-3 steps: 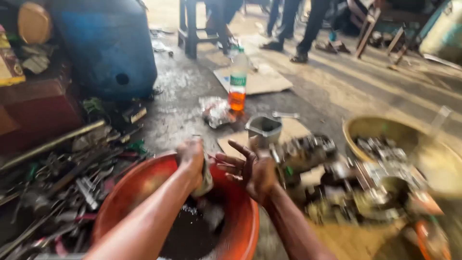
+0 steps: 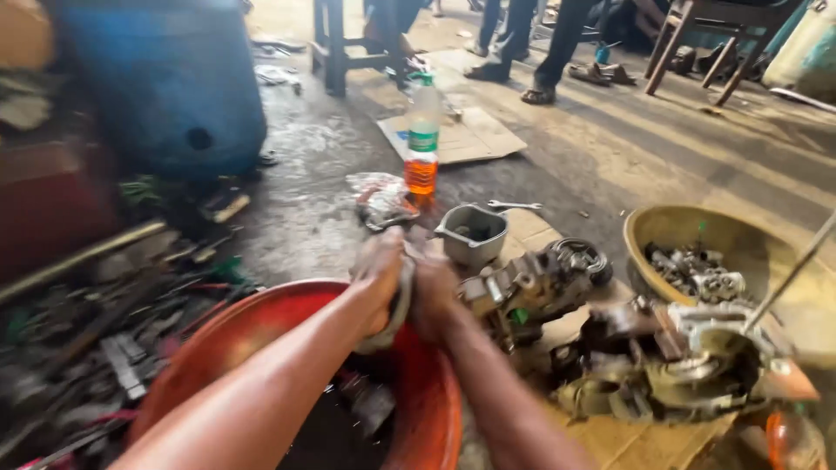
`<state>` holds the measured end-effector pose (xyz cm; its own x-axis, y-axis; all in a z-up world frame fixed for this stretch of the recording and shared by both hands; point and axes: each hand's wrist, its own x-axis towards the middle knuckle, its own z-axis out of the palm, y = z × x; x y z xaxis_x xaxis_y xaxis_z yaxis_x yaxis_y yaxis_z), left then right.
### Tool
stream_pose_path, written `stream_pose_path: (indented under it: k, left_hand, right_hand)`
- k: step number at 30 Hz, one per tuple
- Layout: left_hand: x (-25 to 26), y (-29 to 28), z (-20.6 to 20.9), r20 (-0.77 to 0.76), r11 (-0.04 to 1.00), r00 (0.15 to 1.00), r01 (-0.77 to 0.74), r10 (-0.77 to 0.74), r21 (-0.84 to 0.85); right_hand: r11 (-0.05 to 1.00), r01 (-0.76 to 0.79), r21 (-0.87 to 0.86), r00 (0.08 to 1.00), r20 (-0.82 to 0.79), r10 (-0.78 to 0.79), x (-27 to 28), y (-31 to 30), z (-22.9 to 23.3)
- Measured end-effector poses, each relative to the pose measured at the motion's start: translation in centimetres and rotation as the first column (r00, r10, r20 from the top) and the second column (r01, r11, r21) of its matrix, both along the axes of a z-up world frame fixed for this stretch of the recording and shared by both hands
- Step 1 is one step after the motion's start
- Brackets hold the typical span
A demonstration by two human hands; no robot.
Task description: The person wipes a motorcycle engine casing with a cloth, removes a component from a plastic bag, and cleans it. They then place the component onto the casing and use a metal rod to secure it.
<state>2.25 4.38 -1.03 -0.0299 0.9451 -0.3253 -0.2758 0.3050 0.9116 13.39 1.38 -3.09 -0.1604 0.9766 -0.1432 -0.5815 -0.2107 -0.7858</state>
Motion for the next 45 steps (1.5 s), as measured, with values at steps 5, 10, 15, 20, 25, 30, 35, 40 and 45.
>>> stream_pose_path:
  k: [5, 10, 15, 20, 25, 30, 35, 40, 45]
  left_hand:
    - [-0.2, 7.9, 0.8, 0.009, 0.986, 0.988, -0.157, 0.157, -0.053]
    - [-1.3, 10.1, 4.9, -0.018, 0.942, 0.959, -0.280, 0.282, -0.184]
    - [-0.4, 12.1, 6.5, -0.042, 0.914, 0.958, -0.284, 0.285, -0.288]
    - [3.7, 18.0, -5.2, 0.571, 0.993, 0.812, -0.081, 0.117, -0.088]
    - [14.8, 7.2, 4.9, 0.809, 0.985, 0.586, 0.163, -0.058, -0.048]
    - [16.4, 3.3, 8.0, 0.898, 0.925, 0.379, 0.372, -0.223, 0.073]
    - [18.8, 8.9, 0.8, 0.930, 0.809, 0.020, 0.500, -0.368, 0.310]
    - [19.1, 10.5, -0.8, 0.852, 0.692, -0.308, 0.497, -0.423, 0.523]
    - [22.0, 5.9, 9.0, 0.604, 0.921, 0.731, 0.389, -0.317, 0.013]
  right_hand:
    - [0.987, -0.006, 0.163, 0.923, -0.378, 0.068, -3.0, 7.8, 3.2]
    - [0.890, -0.341, 0.301, 0.867, 0.467, 0.174, -0.2, 7.4, 6.2]
    - [0.555, -0.617, 0.558, 0.388, 0.829, -0.402, 0.3, 6.6, 9.5]
    - [0.826, -0.366, 0.429, 0.687, 0.724, -0.072, 5.9, 5.8, 15.1]
    - [0.950, 0.300, 0.082, 0.952, 0.043, -0.304, 9.7, 8.1, 16.6]
    - [0.749, 0.282, 0.600, 0.680, 0.426, -0.597, 12.9, 9.4, 11.1]
    - [0.846, 0.101, 0.524, 0.878, 0.354, -0.324, 14.7, 5.2, 12.1]
    - [0.983, 0.055, 0.177, 0.970, -0.242, -0.011, 19.6, 8.3, 7.2]
    - [0.891, 0.385, 0.240, 0.834, 0.323, -0.447, 21.6, 10.1, 11.2]
